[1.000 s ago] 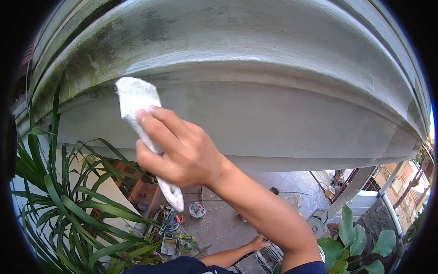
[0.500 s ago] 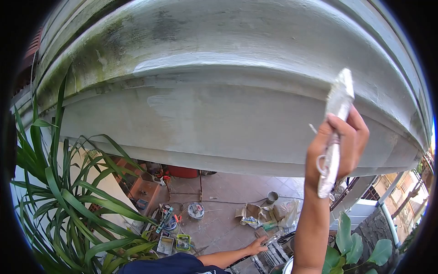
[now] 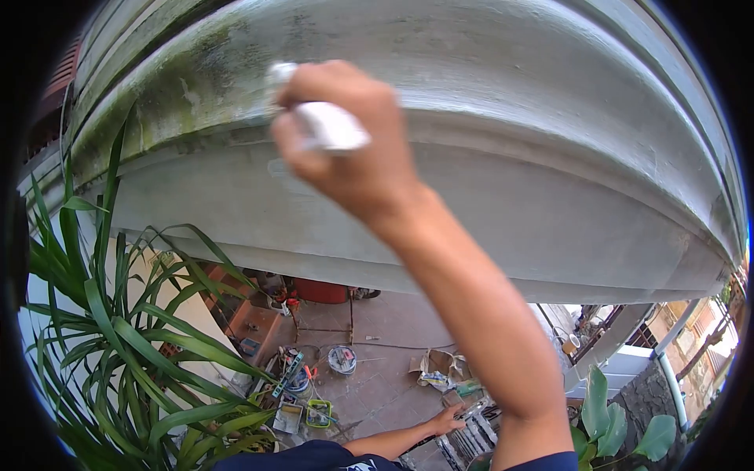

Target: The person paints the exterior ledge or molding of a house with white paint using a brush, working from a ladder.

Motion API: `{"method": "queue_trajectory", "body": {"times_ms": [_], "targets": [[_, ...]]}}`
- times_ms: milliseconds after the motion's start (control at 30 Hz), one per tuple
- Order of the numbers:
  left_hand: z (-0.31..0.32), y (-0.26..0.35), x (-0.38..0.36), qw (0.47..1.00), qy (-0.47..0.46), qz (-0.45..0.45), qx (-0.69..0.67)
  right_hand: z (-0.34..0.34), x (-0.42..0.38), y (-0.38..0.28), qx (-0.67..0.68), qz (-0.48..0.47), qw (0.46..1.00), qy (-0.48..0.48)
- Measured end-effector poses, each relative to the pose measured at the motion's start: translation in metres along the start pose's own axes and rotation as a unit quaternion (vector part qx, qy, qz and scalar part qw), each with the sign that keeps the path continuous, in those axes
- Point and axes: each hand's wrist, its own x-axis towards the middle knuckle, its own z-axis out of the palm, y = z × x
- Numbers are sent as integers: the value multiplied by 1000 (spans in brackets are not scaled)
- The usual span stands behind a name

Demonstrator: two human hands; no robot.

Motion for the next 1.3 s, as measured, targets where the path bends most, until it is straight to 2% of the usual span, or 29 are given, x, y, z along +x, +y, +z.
{"method": "queue_trajectory", "body": {"times_ms": [33,100,133,167,200,233,267,333,367,400,467,500,533,567,667,733,833,867,900,967,1000,1133,1200,1300], "targets": [[2,0,-1,1000,15,6,6,-29,-6,-2,-39,-30,999,10],[2,-16,7,1000,5,16,11,-91,-23,-17,-179,-2,984,-20],[6,-23,7,1000,-2,18,10,-119,-32,-27,-206,55,977,-4],[8,-22,7,1000,-4,17,9,-148,-39,-32,-262,50,964,9],[8,-21,6,1000,-7,17,8,-177,-47,-37,-325,68,943,15],[7,-20,6,1000,-9,18,9,-207,-51,-39,-387,44,921,9],[7,-19,9,1000,-3,24,19,-232,-55,-40,-411,83,907,32],[10,-21,6,999,8,32,37,-253,-52,-44,-490,89,866,54],[4,-5,3,999,-27,-4,45,-248,-45,-46,-510,34,859,23],[4,3,-2,999,-16,-5,45,-237,-40,-47,-529,-18,849,-7],[1,13,-4,999,-2,-3,52,-173,-23,-43,-501,-89,858,-69],[0,13,-5,999,6,-2,43,-133,-23,-45,-571,-51,813,-105],[1,13,-4,999,11,-1,33,-101,-15,-35,-587,-149,788,-111],[2,12,-5,1000,16,0,25,-66,-9,-34,-556,-131,811,-125],[2,1,1,1000,-10,-6,2,22,11,-31,-373,-212,896,-114],[9,-19,5,1000,-4,-7,13,60,12,-32,-255,-238,921,-172],[4,-13,4,1000,-1,-17,16,60,16,-21,-232,-239,928,-167],[3,-11,3,1000,-4,-21,13,40,19,-13,-252,-217,927,-175],[1,-9,2,1000,-16,-21,10,12,22,-4,-235,-231,934,-138],[-2,-9,4,999,-40,-20,1,-52,28,1,-170,-192,963,-81],[0,-8,4,999,-39,-25,-1,-88,27,-7,-182,-141,969,-90],[-1,-14,6,999,-37,-30,22,-203,-6,-25,-383,-107,916,-58],[3,-27,8,999,-33,-14,30,-250,-28,-32,-449,-22,893,-25],[5,-31,10,999,-24,0,42,-281,-31,-35,-544,-41,838,9]]}}
